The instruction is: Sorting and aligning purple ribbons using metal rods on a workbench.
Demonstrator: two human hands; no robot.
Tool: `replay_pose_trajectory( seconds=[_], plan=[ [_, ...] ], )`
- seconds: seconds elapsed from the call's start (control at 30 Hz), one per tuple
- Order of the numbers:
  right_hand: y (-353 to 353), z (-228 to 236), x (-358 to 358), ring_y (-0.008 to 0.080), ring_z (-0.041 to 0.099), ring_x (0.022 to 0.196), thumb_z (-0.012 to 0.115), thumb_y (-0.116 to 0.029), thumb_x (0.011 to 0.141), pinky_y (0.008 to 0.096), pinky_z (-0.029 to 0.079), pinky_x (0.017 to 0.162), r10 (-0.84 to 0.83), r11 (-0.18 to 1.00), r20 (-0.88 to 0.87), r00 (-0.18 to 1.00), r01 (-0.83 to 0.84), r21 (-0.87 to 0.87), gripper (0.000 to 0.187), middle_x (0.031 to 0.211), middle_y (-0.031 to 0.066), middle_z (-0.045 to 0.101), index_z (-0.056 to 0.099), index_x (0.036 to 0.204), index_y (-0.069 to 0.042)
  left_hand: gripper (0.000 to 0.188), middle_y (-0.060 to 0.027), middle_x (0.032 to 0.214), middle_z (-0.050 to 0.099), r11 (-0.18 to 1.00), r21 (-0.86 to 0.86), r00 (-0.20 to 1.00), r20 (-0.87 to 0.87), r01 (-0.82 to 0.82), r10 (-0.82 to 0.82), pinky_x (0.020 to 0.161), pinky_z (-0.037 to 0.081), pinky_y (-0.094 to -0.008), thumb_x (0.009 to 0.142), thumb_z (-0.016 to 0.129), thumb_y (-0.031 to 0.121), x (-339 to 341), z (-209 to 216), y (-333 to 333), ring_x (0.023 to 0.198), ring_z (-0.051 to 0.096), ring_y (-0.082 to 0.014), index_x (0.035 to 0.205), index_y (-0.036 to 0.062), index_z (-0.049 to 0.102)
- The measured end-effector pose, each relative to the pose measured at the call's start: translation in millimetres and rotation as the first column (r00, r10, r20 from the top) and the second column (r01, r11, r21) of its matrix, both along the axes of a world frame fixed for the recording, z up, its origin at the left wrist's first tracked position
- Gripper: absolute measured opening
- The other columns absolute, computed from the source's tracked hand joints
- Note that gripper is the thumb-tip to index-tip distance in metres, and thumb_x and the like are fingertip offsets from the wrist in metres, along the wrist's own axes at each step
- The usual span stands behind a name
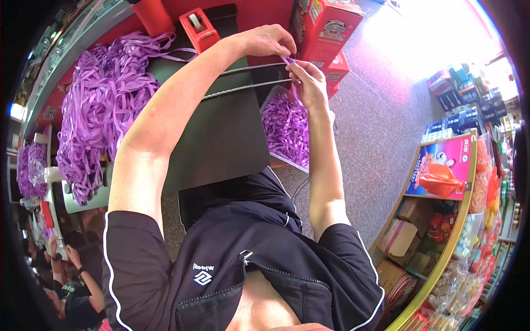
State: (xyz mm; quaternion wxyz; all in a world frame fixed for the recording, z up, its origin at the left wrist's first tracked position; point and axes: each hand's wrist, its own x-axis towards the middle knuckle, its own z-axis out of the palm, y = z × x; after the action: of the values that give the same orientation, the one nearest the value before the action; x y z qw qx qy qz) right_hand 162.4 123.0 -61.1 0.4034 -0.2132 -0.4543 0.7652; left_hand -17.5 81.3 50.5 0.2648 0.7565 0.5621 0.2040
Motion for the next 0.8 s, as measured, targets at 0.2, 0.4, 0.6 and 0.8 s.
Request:
replay_pose_trajectory(
  seconds=[0.2,0.4,0.6,0.8],
  plan=[
    [-10,-18,-16,0.0102,0.061,0.072,0.068,-0.006,0.084,0.02,0.048,0.068,-0.06,0.991,-0.065,0.996,0.067,0.117,0.014,0.085,0.0092,0.068,0.064,0.094,0.003,0.026,-0.0112,0.096,0.069,0.884,0.176,0.9,0.142,-0.434,0.413,0.081,0.049,-0.0291,0.08,0.06,0.011,-16,-4,-35,0.089,0.064,-0.0163,0.103,0.0004,0.066],
    [-27,-18,-20,0.0093,0.061,0.073,0.068,-0.004,0.083,0.0199,0.048,0.069,-0.185,0.94,-0.115,0.976,0.21,0.269,0.015,0.084,0.0086,0.068,0.064,0.095,0.004,0.021,-0.0114,0.086,0.069,0.844,0.127,0.847,0.2,-0.521,0.493,0.075,0.05,-0.0274,0.08,0.061,0.009,6,-12,-73,0.078,0.065,-0.0144,0.098,-0.001,0.067],
    [-30,-26,-26,0.0086,0.062,0.076,0.068,-0.005,0.083,0.0196,0.048,0.07,-0.154,0.955,-0.03,0.988,0.156,0.251,0.015,0.085,0.0078,0.068,0.065,0.095,0.004,0.02,-0.0138,0.093,0.068,0.783,0.277,0.829,0.24,-0.557,0.505,0.08,0.049,-0.0306,0.082,0.062,0.011,24,-19,-84,0.087,0.066,-0.0223,0.096,-0.0015,0.067],
    [-50,-17,-39,0.0081,0.06,0.075,0.068,-0.006,0.083,0.0194,0.047,0.07,-0.122,0.969,-0.049,0.991,0.129,0.209,0.016,0.085,0.0069,0.068,0.065,0.095,0.003,0.019,-0.0136,0.093,0.065,0.737,0.378,0.827,0.204,-0.561,0.524,0.079,0.048,-0.033,0.082,0.064,0.015,13,-42,-85,0.088,0.064,-0.0253,0.093,-0.0004,0.068]
  ],
)
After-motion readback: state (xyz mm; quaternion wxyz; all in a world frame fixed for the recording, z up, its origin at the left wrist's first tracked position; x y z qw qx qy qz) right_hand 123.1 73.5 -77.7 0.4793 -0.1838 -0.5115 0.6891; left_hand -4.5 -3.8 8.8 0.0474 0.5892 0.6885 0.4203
